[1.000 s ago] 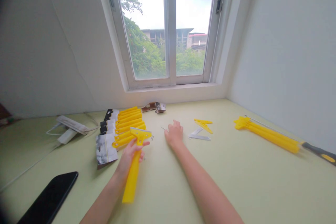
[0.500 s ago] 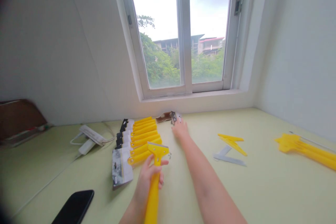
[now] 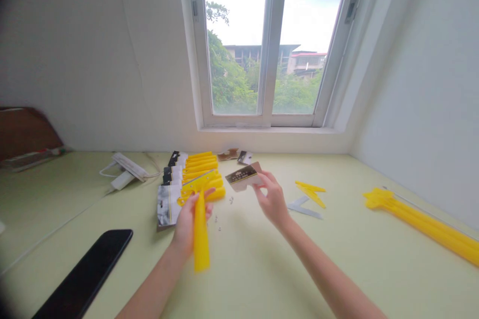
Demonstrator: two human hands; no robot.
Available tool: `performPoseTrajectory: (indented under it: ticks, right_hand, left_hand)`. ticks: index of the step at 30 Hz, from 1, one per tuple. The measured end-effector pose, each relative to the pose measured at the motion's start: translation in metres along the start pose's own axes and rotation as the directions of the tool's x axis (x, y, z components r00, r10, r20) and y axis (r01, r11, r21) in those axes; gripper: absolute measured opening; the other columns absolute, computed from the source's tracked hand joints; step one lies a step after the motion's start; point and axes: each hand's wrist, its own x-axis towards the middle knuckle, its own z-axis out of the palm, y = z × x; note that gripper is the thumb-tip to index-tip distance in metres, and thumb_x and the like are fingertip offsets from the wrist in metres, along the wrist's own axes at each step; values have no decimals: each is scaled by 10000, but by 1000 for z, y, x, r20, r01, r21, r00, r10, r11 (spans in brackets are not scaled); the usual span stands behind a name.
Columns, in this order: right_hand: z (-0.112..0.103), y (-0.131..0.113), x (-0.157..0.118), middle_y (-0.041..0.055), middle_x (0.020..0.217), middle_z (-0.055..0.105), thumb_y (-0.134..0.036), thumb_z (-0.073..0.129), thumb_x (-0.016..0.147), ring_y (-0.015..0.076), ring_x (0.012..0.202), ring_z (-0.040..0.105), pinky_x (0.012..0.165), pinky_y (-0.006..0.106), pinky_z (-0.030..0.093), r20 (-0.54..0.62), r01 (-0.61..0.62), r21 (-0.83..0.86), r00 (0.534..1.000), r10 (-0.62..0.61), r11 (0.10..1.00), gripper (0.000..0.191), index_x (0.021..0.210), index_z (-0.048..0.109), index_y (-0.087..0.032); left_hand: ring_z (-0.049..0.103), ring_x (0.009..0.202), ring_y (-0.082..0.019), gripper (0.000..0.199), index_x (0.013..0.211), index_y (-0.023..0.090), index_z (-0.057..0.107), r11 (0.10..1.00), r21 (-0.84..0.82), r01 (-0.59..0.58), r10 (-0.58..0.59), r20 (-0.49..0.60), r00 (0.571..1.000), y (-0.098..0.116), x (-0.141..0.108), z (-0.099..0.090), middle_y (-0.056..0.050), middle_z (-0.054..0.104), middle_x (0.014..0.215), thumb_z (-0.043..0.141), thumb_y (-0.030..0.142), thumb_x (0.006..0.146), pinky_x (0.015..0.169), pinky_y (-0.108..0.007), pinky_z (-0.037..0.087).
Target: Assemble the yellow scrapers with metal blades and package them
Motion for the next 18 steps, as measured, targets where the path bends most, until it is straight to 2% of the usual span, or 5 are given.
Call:
performPoseTrajectory:
  ticks: [6, 10, 13, 16, 18]
  right_hand:
    - [-15, -3, -31, 75, 1104, 485, -344, 578, 737, 222, 1036, 495, 809, 337, 495, 56, -170, 207, 985, 162, 963, 198, 871, 662, -226]
    - [-18, -2, -38, 81, 1153, 468, -363, 605, 711, 237, 1056, 488, 871, 385, 445, 113, -224, 222, 973, 203, 949, 182, 791, 690, -223]
    - [-27, -10, -38, 49, 1322, 361, -359, 646, 666, 279, 1185, 366, 945, 432, 358, 165, -239, 231, 965, 204, 943, 150, 724, 702, -233]
    - [-36, -21, -39, -11, 1420, 221, -339, 654, 643, 307, 1252, 264, 985, 462, 279, 222, -270, 337, 954, 202, 902, 131, 699, 708, -234]
    - [-39, -25, -40, -2, 1413, 251, -308, 645, 635, 307, 1248, 280, 973, 455, 290, 317, -328, 429, 927, 200, 842, 143, 734, 712, -231]
  left_hand:
    - [545, 663, -67, 348, 1129, 236, 504, 969, -76, -234, 234, -10, 972, 11, 4, -3, -42, 553, 1165, 502, 312, 790, 633, -185, 443]
    - [542, 665, -76, 343, 1129, 221, 518, 965, -62, -255, 252, -52, 966, 11, 9, -10, -56, 558, 1162, 495, 316, 800, 683, -200, 439]
    - [567, 711, -116, 358, 1107, 194, 541, 963, -26, -267, 264, -84, 961, 13, 11, -11, -75, 606, 1062, 504, 354, 788, 661, -225, 442]
    - [578, 769, -152, 380, 1084, 190, 552, 958, -19, -285, 283, -89, 955, 16, 10, -10, -78, 622, 1001, 521, 399, 768, 656, -242, 446]
    - [577, 752, -141, 368, 1078, 209, 543, 955, -47, -293, 289, -77, 954, 17, 9, -9, -68, 614, 1026, 521, 405, 767, 662, -242, 453]
